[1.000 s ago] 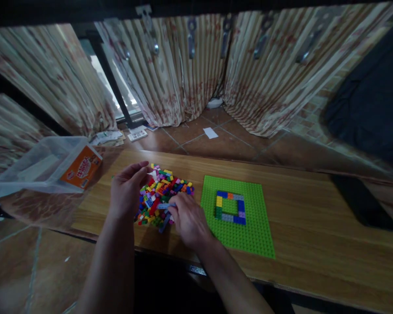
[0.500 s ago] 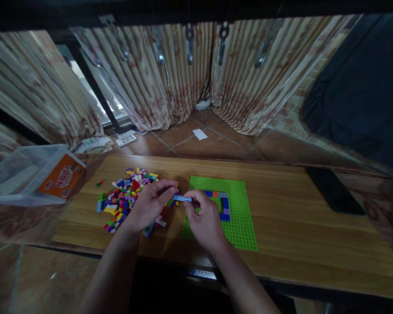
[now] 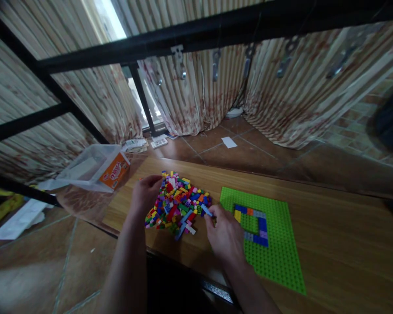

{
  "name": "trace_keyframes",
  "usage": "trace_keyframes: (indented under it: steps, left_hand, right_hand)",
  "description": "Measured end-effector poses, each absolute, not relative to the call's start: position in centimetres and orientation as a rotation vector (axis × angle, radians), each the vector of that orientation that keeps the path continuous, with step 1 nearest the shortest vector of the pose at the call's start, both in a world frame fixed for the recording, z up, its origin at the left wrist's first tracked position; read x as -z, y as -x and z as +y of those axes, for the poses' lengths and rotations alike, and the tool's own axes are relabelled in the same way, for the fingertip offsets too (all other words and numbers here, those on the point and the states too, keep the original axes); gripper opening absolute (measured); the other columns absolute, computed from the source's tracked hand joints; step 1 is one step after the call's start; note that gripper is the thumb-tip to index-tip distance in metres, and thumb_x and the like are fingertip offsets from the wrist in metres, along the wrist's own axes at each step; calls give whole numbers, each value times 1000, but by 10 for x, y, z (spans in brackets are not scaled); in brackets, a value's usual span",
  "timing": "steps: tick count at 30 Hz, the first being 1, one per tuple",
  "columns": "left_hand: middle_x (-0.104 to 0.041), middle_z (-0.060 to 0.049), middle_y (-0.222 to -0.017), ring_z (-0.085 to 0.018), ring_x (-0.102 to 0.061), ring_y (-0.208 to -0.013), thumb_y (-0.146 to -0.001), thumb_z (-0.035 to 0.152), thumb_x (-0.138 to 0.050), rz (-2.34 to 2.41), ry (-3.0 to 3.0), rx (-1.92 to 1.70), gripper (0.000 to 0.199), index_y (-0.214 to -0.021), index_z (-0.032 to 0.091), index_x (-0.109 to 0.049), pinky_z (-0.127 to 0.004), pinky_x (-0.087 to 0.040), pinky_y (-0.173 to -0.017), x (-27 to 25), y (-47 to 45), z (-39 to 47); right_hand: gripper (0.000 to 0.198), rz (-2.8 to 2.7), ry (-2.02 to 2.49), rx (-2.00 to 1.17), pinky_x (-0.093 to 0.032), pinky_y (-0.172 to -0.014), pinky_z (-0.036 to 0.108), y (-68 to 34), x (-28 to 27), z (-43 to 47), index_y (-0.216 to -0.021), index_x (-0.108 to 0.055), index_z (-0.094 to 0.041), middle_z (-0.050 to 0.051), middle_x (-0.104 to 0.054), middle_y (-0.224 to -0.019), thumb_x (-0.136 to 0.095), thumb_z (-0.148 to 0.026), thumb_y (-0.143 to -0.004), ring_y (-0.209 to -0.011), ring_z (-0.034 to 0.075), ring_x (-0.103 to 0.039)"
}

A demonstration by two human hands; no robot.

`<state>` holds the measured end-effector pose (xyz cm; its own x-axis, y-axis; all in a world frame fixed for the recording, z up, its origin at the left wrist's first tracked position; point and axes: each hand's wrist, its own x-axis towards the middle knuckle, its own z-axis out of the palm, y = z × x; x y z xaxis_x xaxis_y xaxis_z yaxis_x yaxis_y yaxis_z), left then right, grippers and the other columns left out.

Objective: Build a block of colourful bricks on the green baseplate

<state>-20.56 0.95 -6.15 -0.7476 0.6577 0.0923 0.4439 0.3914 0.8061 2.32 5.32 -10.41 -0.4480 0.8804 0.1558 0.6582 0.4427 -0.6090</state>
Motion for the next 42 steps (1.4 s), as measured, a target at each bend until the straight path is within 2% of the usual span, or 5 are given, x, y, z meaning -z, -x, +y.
trace_keyframes:
  steps: [6,16,26,38,42]
  left_hand:
    - [-72,-5,-80,-17,-63,-75,-76,21,-57,2469,-1119,-995,23,-91,17,-74,-26,-46,-68,64,213,-2]
    - [-67,-14,-101,-27,-55,-106,-84,28,-53,2536,-1811,-649,25,-96,15,-71,-42,-38,-100,63,155,30]
    - [-62,-19,-106,-33,-54,-101,-77,16,-49,2622,-1722,-331,24,-90,13,-70,-43,-45,-83,60,138,35]
    - [-65,-14,-100,-29,-56,-104,-82,16,-47,2526,-1822,-665,19,-89,14,-64,-41,-41,-93,62,142,37]
    - [-66,-8,-92,-22,-61,-88,-87,21,-45,2155,-1793,-872,18,-96,17,-60,-33,-46,-80,57,126,33]
  right_hand:
    - [21,-2323,1205,-667,-41,-62,28,-20,105,39,-88,-64,-23,1,-68,-79,-55,-43,-85,-72,19,-63]
    - [20,-2233,1044,-733,-47,-74,31,-21,107,46,-93,-66,-21,5,-71,-88,-47,-30,-91,-78,19,-66]
    - [17,-2202,1020,-789,-45,-74,30,-27,100,48,-86,-65,-20,4,-70,-85,-48,-23,-90,-80,19,-65]
    - [18,-1953,1061,-953,-47,-69,30,-30,92,57,-86,-66,-21,3,-70,-82,-50,-31,-90,-74,18,-64]
    - [27,-1664,1059,-1215,-48,-63,27,-29,89,64,-87,-65,-19,3,-69,-77,-54,-43,-87,-70,17,-63]
